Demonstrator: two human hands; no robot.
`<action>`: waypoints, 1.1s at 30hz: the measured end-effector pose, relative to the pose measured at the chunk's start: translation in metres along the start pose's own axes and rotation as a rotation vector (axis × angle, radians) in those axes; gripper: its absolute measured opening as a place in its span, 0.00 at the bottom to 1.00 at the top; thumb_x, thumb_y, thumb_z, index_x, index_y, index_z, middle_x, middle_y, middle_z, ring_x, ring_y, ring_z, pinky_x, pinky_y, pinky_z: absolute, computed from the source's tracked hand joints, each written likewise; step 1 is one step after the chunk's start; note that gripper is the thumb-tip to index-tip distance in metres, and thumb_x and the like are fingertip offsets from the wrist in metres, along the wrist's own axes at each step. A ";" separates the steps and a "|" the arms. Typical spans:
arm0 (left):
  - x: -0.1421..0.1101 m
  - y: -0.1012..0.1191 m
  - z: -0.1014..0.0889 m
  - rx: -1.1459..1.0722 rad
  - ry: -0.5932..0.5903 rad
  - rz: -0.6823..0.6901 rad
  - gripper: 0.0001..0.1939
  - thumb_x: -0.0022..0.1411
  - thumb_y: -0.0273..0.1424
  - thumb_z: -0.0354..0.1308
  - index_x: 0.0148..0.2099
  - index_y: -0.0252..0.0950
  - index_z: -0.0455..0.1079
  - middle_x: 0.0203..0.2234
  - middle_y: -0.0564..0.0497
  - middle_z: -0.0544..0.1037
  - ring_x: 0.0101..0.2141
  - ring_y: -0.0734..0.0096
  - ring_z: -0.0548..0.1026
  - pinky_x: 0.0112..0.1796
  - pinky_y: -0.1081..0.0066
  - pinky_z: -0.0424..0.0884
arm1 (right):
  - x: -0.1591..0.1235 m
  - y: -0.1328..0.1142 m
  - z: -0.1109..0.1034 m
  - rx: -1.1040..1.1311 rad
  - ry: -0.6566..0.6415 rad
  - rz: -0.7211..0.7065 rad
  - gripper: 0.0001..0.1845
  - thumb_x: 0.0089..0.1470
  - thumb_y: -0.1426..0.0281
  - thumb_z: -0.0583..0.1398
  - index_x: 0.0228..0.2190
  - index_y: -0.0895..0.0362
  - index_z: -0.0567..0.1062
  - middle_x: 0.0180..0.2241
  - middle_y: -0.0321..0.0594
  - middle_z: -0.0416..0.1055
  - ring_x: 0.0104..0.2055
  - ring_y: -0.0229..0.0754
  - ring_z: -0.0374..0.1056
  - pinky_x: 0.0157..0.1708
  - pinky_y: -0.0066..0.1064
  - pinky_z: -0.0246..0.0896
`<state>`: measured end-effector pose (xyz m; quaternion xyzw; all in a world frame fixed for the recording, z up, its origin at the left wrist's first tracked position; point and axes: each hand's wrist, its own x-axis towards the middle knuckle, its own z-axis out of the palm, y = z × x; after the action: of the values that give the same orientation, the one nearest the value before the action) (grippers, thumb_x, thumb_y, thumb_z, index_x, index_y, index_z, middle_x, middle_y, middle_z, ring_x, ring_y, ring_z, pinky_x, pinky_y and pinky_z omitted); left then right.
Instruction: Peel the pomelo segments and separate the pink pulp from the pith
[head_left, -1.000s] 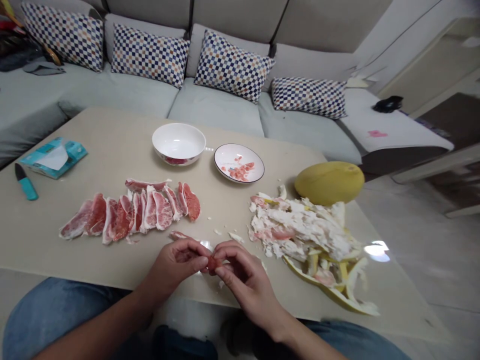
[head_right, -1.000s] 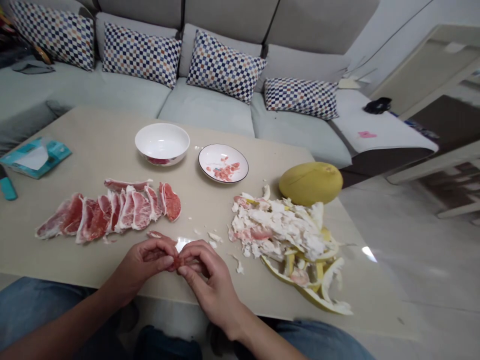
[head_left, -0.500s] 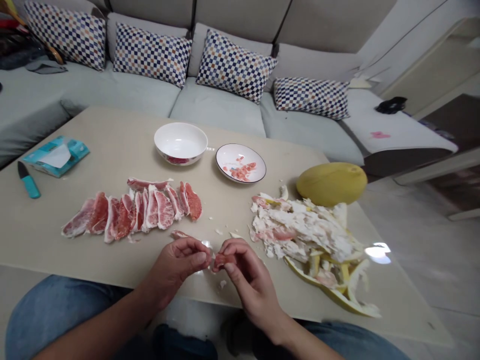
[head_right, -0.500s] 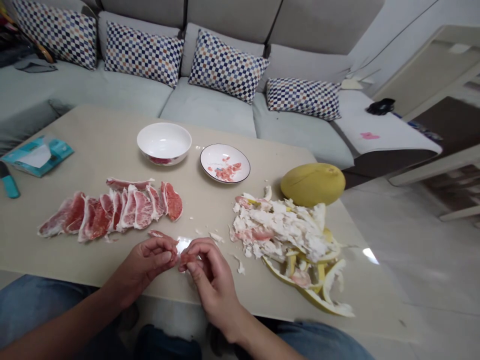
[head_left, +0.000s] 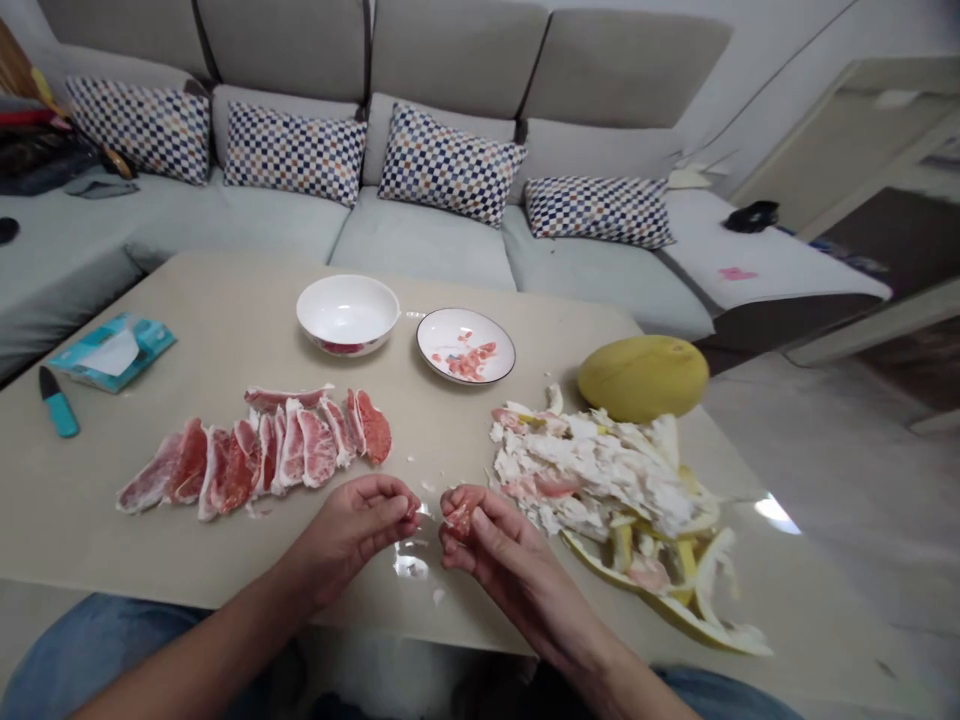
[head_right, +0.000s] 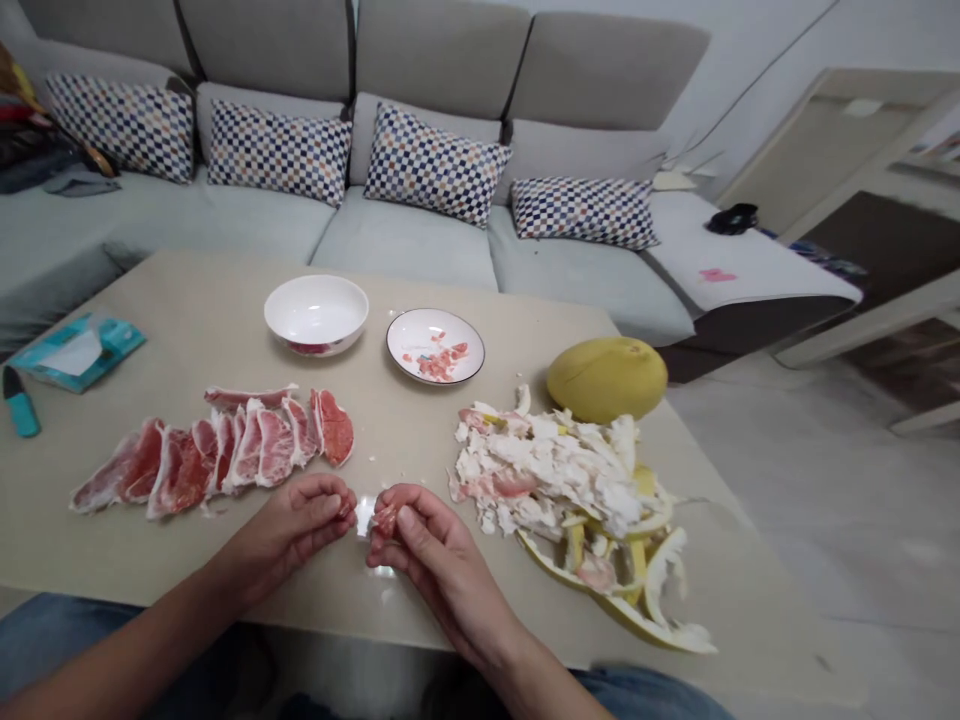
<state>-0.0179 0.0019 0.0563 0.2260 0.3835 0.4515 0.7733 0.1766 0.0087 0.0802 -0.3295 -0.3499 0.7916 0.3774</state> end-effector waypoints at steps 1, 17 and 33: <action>0.011 0.008 0.006 0.105 0.019 0.032 0.09 0.55 0.33 0.66 0.36 0.33 0.73 0.32 0.51 0.77 0.33 0.77 0.75 0.41 0.74 0.72 | -0.001 -0.008 -0.005 0.020 0.021 0.012 0.10 0.56 0.61 0.63 0.35 0.55 0.75 0.34 0.37 0.65 0.34 0.35 0.64 0.38 0.27 0.66; 0.249 0.087 0.095 1.092 0.194 0.241 0.16 0.65 0.35 0.55 0.54 0.36 0.67 0.51 0.45 0.71 0.45 0.61 0.74 0.44 0.56 0.73 | -0.012 -0.067 -0.065 0.046 0.206 -0.230 0.17 0.48 0.58 0.68 0.33 0.57 0.74 0.32 0.37 0.68 0.32 0.35 0.62 0.32 0.25 0.64; 0.052 0.057 0.128 0.862 -0.349 -0.007 0.18 0.61 0.44 0.55 0.34 0.34 0.75 0.21 0.50 0.77 0.22 0.73 0.74 0.27 0.73 0.70 | -0.020 -0.066 -0.049 -0.647 0.351 -0.651 0.07 0.58 0.63 0.59 0.34 0.54 0.72 0.36 0.39 0.70 0.36 0.41 0.68 0.35 0.31 0.63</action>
<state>0.0699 0.0752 0.1535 0.5981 0.4012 0.2034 0.6633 0.2496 0.0382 0.1120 -0.4316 -0.5937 0.4159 0.5369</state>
